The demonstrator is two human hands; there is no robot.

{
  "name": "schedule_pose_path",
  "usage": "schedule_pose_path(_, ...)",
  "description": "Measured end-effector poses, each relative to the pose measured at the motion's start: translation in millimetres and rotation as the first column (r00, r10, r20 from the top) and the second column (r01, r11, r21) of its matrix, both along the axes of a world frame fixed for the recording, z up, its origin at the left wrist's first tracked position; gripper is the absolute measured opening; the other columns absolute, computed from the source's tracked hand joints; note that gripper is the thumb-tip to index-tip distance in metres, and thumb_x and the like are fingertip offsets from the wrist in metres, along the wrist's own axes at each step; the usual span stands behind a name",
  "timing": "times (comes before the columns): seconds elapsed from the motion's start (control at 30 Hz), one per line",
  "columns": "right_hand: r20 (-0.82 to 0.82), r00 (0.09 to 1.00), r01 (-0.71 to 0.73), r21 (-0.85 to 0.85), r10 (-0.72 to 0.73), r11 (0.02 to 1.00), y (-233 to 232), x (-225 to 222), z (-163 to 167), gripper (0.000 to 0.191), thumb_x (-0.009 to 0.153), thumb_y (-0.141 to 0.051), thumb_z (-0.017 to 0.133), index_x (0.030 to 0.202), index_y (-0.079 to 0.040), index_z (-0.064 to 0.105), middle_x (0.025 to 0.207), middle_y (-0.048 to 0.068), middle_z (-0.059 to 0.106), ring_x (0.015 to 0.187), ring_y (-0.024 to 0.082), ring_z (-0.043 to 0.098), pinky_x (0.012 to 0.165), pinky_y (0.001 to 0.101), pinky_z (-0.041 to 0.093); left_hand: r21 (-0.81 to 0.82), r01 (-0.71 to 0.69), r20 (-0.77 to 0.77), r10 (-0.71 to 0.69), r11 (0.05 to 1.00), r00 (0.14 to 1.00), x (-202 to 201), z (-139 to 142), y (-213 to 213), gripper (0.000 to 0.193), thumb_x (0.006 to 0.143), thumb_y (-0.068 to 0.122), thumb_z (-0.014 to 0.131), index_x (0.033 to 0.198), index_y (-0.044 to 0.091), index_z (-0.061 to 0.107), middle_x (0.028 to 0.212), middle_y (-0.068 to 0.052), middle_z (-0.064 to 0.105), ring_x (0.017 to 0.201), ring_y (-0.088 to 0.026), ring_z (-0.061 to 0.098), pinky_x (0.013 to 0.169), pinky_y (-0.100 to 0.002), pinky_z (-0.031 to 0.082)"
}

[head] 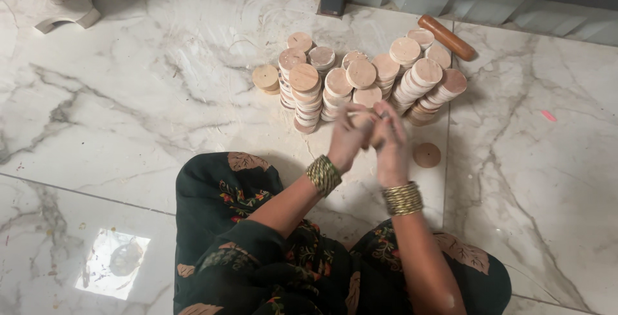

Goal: The person sits on the floor and sands round wooden discs one at a time using a small sanding block, rubbing the surfaces by hand and placing the finished discs into a growing pile on the floor.

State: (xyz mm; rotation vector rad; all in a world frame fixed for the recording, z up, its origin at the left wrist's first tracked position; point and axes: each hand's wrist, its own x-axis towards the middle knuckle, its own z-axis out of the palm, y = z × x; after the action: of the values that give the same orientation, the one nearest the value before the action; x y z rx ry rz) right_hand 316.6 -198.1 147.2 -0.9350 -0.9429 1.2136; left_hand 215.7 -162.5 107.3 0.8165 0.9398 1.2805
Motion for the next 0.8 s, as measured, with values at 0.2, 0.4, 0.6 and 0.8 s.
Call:
schedule_pose_path(0.2,0.457,0.878,0.007,0.286,-0.143,0.958,-25,-33,0,0.062,0.113,-0.039,0.038,0.157,0.005,0.032,0.163,0.025,0.036,0.152,0.032,0.037,0.124,0.0384,0.030,0.018,-0.138,-0.070,0.139,0.990,0.988,-5,-7,9,0.014,0.100,0.010,0.065,0.110,0.002,0.060,0.085,-0.014,0.066,0.057,-0.010,0.055,0.043,-0.023,0.043)
schedule_pose_path(0.4,0.240,0.944,-0.241,0.033,0.226,0.970,35,15,32,0.053,0.111,-0.033,0.042,0.147,0.005,0.050,0.148,0.019,0.055,0.138,0.026,0.052,0.117,0.0354,0.039,0.423,0.110,-0.207,-0.022,0.900,0.978,2,1,6,0.009,0.102,0.005,0.059,0.110,0.002,0.061,0.103,-0.006,0.065,0.095,-0.010,0.059,0.086,-0.025,0.052)
schedule_pose_path(0.6,-0.043,0.997,-0.066,-0.123,0.061,0.990,48,8,15,0.053,0.106,-0.032,0.046,0.147,0.001,0.049,0.149,0.014,0.055,0.131,0.021,0.052,0.091,0.0338,0.038,0.311,-0.112,-0.070,0.140,0.944,0.988,-40,-17,62,0.016,0.099,0.008,0.049,0.112,0.003,0.056,0.106,-0.007,0.060,0.099,-0.014,0.057,0.092,-0.029,0.050)
schedule_pose_path(0.8,-0.185,0.978,0.082,-0.076,-0.095,0.994,46,42,7,0.050,0.106,-0.031,0.051,0.146,-0.001,0.048,0.146,0.020,0.055,0.133,0.028,0.055,0.117,0.0454,0.046,0.419,-0.562,-0.241,0.684,0.713,0.688,-160,-40,132,0.031,0.099,0.016,0.052,0.124,-0.001,0.047,0.115,-0.014,0.054,0.106,-0.023,0.057,0.093,-0.038,0.052)
